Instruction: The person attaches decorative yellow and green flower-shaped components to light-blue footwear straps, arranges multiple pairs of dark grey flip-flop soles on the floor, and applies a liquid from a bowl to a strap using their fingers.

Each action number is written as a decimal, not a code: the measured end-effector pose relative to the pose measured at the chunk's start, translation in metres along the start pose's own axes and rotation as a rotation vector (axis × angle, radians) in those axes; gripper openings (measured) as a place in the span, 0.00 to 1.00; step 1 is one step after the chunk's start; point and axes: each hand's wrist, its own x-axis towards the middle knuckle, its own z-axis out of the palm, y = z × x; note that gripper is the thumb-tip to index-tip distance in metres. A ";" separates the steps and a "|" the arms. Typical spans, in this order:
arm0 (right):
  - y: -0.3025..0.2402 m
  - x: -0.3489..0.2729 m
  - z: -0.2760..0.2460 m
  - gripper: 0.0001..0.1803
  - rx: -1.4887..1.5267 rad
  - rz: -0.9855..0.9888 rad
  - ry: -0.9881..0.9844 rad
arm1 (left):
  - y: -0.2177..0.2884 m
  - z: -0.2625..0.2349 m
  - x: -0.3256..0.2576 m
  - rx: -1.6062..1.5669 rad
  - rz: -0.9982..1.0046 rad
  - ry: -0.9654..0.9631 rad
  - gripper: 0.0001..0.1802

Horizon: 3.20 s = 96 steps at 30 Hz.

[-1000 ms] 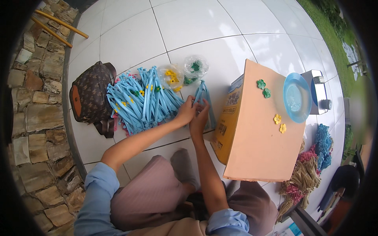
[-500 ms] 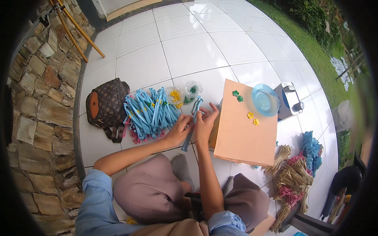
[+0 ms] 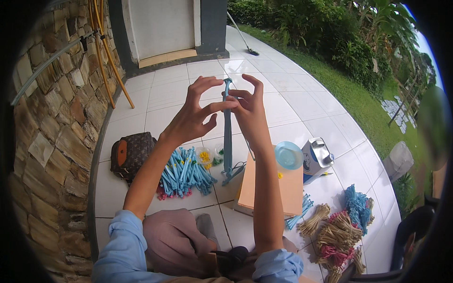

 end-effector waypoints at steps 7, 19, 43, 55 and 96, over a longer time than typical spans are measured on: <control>-0.018 -0.016 -0.029 0.24 0.031 0.104 -0.158 | 0.012 0.002 0.031 -0.096 0.143 0.097 0.19; -0.034 -0.019 -0.071 0.34 -0.293 0.093 -0.422 | 0.040 0.006 0.007 -0.517 -0.440 -0.299 0.12; 0.085 -0.131 -0.158 0.22 -0.164 0.285 0.338 | 0.086 0.120 -0.110 -0.999 -0.966 -0.411 0.14; 0.149 -0.162 -0.197 0.18 -0.503 0.323 0.260 | 0.071 0.163 -0.118 -1.336 -1.322 -0.240 0.21; 0.112 -0.137 -0.140 0.22 -1.021 -0.506 -0.139 | 0.102 0.162 -0.075 -1.440 -1.349 -0.200 0.20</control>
